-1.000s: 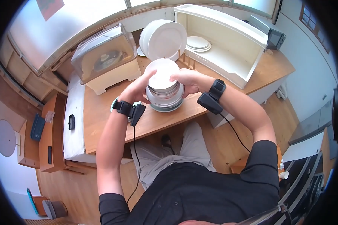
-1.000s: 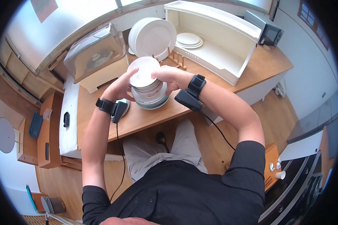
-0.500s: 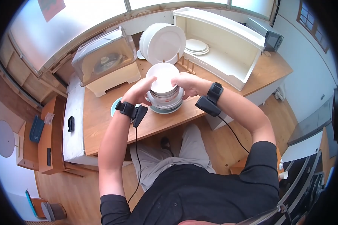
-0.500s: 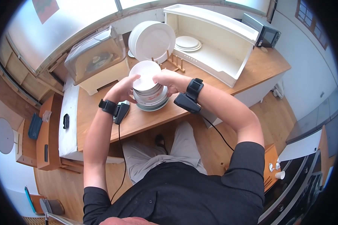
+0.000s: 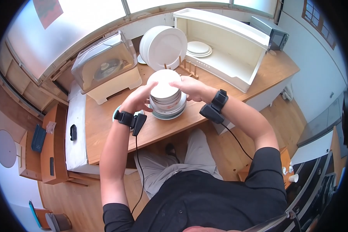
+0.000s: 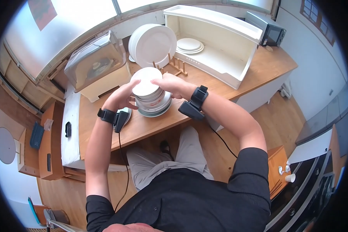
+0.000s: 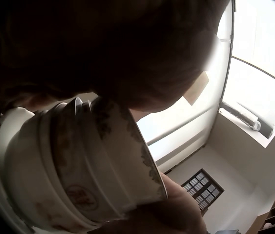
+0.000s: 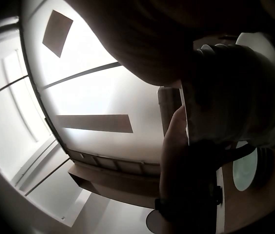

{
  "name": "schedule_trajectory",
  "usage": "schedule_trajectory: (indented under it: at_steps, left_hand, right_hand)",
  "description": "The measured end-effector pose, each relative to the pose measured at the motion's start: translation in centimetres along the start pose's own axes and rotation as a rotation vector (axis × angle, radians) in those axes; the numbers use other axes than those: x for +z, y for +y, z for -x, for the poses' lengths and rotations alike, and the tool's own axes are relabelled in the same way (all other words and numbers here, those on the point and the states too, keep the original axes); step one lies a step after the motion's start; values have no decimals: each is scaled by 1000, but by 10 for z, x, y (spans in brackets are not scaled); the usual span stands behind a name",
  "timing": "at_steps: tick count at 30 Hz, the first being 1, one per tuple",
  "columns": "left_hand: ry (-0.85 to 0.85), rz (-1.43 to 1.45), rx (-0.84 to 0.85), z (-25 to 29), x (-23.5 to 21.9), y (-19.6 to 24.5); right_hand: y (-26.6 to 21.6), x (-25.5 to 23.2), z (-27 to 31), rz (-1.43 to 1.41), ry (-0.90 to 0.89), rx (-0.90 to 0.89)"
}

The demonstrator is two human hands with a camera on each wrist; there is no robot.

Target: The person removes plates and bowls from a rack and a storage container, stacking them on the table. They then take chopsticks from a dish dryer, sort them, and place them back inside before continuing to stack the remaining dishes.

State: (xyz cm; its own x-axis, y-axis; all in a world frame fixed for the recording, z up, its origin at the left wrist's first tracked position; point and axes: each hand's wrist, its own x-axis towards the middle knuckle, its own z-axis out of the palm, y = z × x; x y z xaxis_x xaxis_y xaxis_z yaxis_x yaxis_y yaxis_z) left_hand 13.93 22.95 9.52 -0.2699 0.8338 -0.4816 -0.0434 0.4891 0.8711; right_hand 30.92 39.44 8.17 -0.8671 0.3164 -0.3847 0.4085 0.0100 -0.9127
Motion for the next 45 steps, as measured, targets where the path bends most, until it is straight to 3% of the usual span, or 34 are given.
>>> schedule_trajectory:
  at_steps: [3, 6, 8, 9, 12, 13, 16, 20, 23, 26, 27, 32, 34, 36, 38, 43, 45]
  left_hand:
    - [31, 11, 32, 20, 4, 6]
    - [188, -2, 55, 30, -7, -10]
    - [215, -34, 70, 37, -34, -27]
    - [330, -1, 101, 43, -41, -34]
    - [447, -21, 170, 47, -88, -69]
    - [601, -49, 221, 48, -93, -81]
    - [707, -248, 234, 58, -112, -109]
    - [517, -208, 14, 54, -138, -147]
    - [749, -384, 99, 46, -130, -158]
    - [853, -465, 215, 31, -129, -159]
    - [830, -518, 202, 26, -131, -162]
    - [820, -715, 244, 5, -144, -180]
    - [682, -615, 162, 16, -134, -163]
    - [694, -607, 236, 6, -148, -185]
    - [630, -583, 135, 15, -146, -175]
    - [557, -338, 225, 18, -155, -191]
    - [497, -254, 214, 23, -156, -188]
  right_hand:
    - [12, 7, 14, -107, 129, -21]
    - [29, 19, 45, -260, 61, -23]
    - [52, 31, 44, -486, 29, 118]
    - [59, 35, 42, -597, 13, 189]
    - [55, 41, 43, -693, -121, 97]
    - [60, 41, 34, -676, -170, 31]
    - [60, 42, 22, -723, -172, 43]
    - [55, 41, 5, -714, -245, -22]
    - [47, 43, -3, -723, -205, 3]
    - [40, 49, -9, -732, -121, -9]
    - [50, 44, -21, -741, -193, -67]
    - [33, 50, -23, -767, -168, -51]
    - [34, 50, -36, -776, -176, -56]
    - [41, 48, -59, -848, -224, -39]
    - [35, 49, -63, -815, -223, -81]
    - [36, 46, -81, -842, -228, -42]
    - [40, 35, -83, -725, -173, -45]
